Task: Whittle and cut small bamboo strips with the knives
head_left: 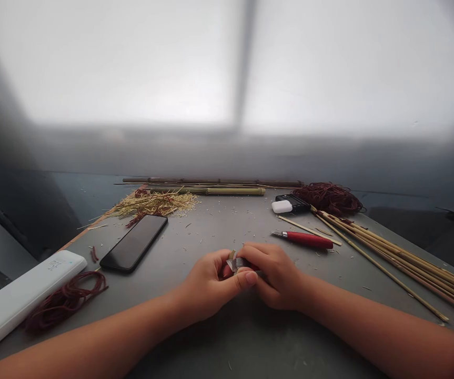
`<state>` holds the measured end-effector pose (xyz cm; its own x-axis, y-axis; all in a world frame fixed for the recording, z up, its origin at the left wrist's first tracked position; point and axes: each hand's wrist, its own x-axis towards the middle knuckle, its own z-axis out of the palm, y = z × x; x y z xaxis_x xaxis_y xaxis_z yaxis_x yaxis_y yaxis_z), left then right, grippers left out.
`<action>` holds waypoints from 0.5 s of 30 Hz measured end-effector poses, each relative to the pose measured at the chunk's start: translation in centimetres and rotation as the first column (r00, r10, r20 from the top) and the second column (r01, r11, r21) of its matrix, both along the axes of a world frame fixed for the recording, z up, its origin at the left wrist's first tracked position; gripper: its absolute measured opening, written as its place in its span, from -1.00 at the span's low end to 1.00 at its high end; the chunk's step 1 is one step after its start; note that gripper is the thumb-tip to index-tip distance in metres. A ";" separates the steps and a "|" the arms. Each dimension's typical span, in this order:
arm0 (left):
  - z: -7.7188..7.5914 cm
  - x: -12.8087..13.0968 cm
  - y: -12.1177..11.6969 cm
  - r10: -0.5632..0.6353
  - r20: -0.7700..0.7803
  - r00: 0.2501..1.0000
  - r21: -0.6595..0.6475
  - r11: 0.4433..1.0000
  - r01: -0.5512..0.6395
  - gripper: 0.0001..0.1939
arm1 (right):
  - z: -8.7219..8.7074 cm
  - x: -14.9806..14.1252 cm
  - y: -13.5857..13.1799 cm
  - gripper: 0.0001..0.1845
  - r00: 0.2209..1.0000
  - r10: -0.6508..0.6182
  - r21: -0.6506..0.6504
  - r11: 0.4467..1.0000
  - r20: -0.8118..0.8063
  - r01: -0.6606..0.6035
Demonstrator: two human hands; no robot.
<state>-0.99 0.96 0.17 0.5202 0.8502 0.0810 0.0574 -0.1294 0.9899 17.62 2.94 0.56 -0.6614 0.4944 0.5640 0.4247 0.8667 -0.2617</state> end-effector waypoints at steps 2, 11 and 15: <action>0.0 -0.1 0.0 -0.003 -0.024 1.000 0.011 1.000 0.003 -0.45 | 0.0 0.0 0.0 -0.84 1.000 0.014 0.004 1.000 -0.001 -0.014; 0.6 0.0 -0.2 -0.019 -0.035 0.999 0.013 1.000 0.020 -0.45 | 0.0 -0.1 -0.2 -0.87 0.999 0.012 0.002 1.000 -0.043 -0.012; 1.0 0.1 -0.2 0.022 -0.051 0.998 0.000 1.000 -0.022 -0.43 | -0.1 -0.1 -0.3 -0.88 0.998 -0.032 0.035 0.999 -0.052 0.034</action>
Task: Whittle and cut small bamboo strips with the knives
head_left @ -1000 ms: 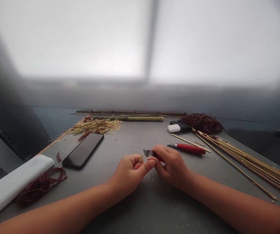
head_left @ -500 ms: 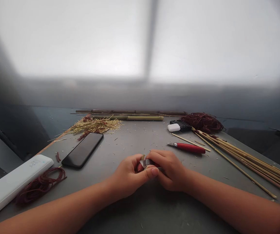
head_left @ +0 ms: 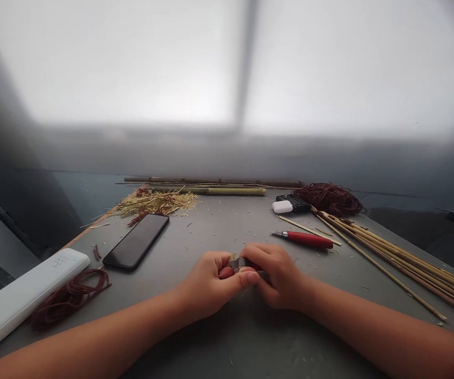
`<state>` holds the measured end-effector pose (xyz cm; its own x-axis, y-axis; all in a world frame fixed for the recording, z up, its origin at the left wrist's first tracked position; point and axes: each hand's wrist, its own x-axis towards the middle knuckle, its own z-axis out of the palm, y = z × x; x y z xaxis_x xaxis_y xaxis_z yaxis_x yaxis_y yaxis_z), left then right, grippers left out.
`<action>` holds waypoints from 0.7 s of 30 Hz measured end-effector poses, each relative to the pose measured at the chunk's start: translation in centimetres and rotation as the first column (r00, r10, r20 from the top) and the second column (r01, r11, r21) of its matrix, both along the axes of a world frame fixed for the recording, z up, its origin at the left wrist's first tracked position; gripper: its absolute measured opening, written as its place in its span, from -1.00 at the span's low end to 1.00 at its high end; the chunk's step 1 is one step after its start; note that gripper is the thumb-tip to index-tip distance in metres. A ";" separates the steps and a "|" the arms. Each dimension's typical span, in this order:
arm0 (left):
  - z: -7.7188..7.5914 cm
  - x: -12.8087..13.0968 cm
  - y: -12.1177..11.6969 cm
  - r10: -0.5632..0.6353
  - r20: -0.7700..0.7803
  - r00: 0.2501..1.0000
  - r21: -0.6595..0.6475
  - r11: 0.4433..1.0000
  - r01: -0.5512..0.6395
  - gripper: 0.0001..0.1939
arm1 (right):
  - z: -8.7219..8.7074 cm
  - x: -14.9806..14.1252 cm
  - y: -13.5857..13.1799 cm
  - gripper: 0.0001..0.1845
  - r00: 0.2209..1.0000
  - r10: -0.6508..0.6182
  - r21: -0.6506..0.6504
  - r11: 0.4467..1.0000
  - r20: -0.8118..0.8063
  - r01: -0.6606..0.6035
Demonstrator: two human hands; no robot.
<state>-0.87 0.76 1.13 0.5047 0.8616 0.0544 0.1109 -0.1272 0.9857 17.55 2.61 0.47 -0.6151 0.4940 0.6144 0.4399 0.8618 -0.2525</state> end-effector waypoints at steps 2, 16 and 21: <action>0.1 0.0 -0.1 0.023 -0.003 1.000 -0.002 1.000 -0.023 -0.41 | -0.1 0.0 0.0 -0.87 1.000 -0.023 0.021 1.000 -0.007 0.023; 0.2 0.4 0.3 0.144 -0.009 0.990 -0.016 0.989 -0.144 -0.36 | -0.6 -0.3 0.1 -0.82 0.974 -0.226 0.190 0.956 -0.006 0.223; 0.0 0.5 0.4 0.175 -0.017 0.984 -0.017 0.984 -0.176 -0.34 | -0.6 -0.3 0.3 -0.78 0.958 -0.287 0.180 0.942 0.002 0.282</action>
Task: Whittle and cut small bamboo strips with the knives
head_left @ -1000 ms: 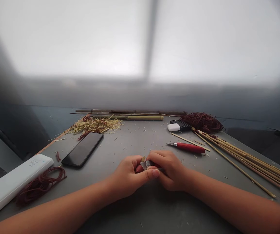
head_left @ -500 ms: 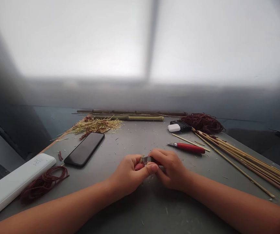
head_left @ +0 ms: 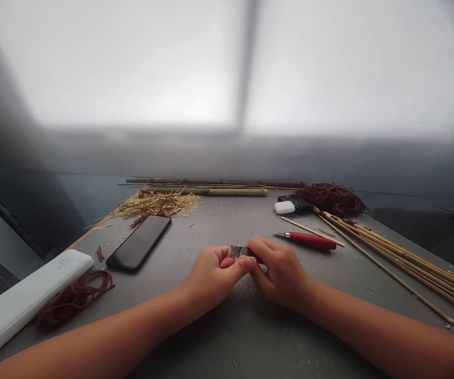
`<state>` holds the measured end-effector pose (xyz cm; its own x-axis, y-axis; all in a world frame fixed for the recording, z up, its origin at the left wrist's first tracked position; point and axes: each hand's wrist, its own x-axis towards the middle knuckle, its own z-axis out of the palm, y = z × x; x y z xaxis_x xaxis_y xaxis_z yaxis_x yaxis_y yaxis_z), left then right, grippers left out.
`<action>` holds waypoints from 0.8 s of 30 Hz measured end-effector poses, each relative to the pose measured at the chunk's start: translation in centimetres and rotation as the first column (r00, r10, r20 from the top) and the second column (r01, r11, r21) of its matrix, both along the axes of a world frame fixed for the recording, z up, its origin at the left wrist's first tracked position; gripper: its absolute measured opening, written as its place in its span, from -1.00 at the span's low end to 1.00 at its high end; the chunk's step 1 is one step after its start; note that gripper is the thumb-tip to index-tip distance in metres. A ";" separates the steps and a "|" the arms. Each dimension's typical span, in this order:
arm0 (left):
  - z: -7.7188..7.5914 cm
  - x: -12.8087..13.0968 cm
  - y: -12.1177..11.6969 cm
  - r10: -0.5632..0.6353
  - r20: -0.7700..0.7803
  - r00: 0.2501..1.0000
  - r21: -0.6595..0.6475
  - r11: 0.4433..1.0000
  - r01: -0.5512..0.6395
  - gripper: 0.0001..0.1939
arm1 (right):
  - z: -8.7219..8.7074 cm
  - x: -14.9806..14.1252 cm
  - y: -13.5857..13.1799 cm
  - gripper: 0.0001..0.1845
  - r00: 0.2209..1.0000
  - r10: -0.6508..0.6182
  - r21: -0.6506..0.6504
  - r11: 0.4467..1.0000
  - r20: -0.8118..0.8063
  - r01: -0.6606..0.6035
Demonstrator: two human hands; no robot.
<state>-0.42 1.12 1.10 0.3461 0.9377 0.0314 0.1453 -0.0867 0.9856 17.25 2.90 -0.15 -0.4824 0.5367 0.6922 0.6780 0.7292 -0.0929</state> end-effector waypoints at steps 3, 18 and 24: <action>-0.3 -0.1 0.0 0.069 -0.017 0.997 0.011 0.998 -0.069 -0.32 | 0.1 0.0 0.2 -0.71 0.997 -0.060 -0.009 0.998 -0.046 0.060; -0.4 -0.9 0.2 -0.022 0.248 0.969 -0.097 0.994 0.047 -0.46 | 0.2 0.4 0.8 -0.75 0.994 -0.104 -0.055 0.993 -0.024 0.103; -0.4 -0.8 0.6 0.033 0.245 0.969 -0.096 0.995 -0.010 -0.52 | -0.1 0.9 1.0 -0.78 0.993 -0.091 -0.118 0.988 0.081 0.100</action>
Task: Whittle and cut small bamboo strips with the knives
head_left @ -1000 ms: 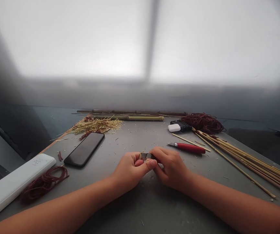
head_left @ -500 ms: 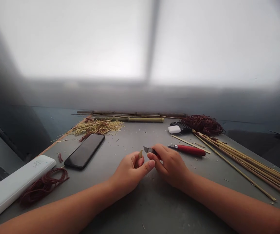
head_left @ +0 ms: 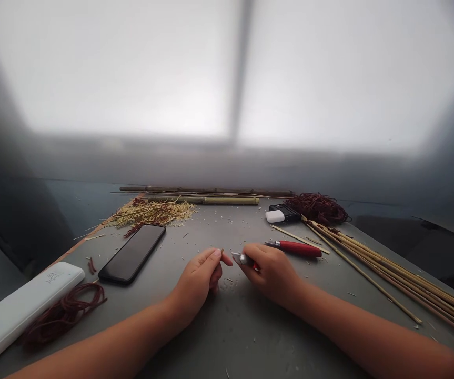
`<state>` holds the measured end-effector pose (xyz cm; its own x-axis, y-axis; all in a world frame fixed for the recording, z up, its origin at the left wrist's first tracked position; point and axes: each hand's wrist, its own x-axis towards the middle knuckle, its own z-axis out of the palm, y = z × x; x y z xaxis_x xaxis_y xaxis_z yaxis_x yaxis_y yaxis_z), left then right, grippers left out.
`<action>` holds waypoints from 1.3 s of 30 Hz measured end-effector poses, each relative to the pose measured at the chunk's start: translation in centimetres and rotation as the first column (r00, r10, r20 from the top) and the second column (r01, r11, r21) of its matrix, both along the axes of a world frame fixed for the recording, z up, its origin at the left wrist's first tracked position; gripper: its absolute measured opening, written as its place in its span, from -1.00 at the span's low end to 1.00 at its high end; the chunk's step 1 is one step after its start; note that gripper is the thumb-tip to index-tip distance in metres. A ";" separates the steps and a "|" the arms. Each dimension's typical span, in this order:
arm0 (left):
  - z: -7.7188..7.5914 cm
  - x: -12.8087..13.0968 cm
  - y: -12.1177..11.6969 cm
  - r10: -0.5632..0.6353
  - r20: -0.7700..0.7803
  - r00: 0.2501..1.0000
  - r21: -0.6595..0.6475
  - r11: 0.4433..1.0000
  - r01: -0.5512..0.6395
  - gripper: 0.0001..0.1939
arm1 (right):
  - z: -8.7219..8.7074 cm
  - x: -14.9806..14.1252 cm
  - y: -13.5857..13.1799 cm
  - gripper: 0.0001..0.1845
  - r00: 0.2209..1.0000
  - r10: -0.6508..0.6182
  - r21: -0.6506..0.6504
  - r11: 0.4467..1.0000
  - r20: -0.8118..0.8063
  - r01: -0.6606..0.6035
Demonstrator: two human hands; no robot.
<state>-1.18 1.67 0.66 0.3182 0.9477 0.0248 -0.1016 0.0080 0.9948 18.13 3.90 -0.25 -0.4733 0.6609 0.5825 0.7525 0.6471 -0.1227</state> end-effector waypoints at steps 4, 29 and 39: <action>-0.2 -0.1 0.1 0.040 -0.067 0.997 0.034 0.999 -0.037 -0.45 | 1.4 0.1 -0.2 -0.71 0.985 -0.138 -0.067 0.987 0.106 0.145; -0.3 -1.1 -0.8 -0.031 -0.268 0.963 0.080 0.995 0.054 -0.43 | 5.2 9.3 3.6 -0.69 0.901 -0.327 -0.267 0.876 0.286 0.402; 0.0 -1.2 -1.1 -0.095 -0.368 0.925 0.063 0.990 0.127 -0.46 | 6.6 8.6 3.4 -0.81 0.873 -0.339 -0.299 0.843 0.350 0.447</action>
